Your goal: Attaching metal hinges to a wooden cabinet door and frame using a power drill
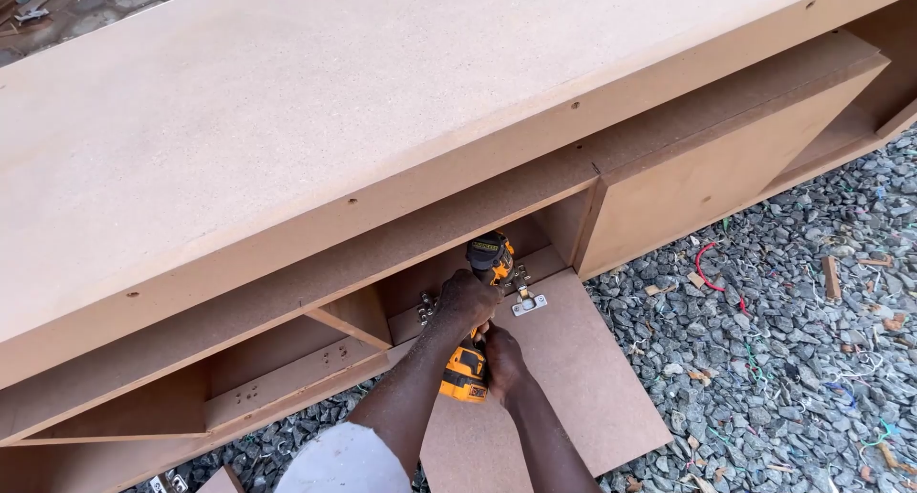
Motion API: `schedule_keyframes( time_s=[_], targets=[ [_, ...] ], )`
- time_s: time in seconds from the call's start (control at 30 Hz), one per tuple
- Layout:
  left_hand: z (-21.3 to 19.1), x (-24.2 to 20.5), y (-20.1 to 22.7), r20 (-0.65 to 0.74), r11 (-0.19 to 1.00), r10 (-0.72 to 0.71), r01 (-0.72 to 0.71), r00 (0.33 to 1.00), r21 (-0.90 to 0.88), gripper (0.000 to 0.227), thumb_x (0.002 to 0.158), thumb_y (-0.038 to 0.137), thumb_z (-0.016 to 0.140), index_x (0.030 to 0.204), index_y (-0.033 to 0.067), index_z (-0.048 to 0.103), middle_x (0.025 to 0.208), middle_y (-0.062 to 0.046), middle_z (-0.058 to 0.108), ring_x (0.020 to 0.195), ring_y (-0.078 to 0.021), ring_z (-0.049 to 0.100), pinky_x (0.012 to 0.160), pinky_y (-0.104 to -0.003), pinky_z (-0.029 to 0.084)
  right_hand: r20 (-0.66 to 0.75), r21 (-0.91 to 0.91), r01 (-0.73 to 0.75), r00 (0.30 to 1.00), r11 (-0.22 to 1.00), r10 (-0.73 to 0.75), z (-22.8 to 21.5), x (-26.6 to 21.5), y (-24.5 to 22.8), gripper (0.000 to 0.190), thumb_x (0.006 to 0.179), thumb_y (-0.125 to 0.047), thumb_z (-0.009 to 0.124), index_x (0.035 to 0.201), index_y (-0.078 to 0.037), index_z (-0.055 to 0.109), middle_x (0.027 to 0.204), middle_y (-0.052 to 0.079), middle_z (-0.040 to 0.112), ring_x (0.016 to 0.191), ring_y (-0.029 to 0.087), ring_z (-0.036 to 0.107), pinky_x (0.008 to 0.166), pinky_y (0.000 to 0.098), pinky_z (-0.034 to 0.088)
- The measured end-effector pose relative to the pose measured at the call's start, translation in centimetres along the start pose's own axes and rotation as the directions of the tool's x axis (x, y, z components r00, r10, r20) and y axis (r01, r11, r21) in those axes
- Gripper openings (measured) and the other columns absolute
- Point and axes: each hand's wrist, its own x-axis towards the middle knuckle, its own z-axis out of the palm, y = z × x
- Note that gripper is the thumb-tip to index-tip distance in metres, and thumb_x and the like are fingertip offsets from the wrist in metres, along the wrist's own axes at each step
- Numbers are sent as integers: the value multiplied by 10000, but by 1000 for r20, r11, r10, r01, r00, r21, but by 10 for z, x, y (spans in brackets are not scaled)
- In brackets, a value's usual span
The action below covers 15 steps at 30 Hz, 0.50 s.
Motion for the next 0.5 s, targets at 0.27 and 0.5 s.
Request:
schedule_keyframes(
  time_s=[0.27,0.5],
  targets=[
    [10,38,8,33,997,13,-15,999,80,298,838,199,550,760,-49,697,623,-159,728,543,-243,713,547,-317,568,21,196,20,999,980,-25,-18,56,37,328,940,-284,716,957,44,714,830,250,680,838,386,715,832,500,598],
    [16,48,1,31,992,2,-6,1000,123,311,828,245,556,761,-24,698,621,-150,727,558,-251,718,545,-322,562,25,232,34,999,972,-41,-15,60,36,349,981,-285,669,944,60,711,817,202,674,798,354,705,825,474,611]
  ],
)
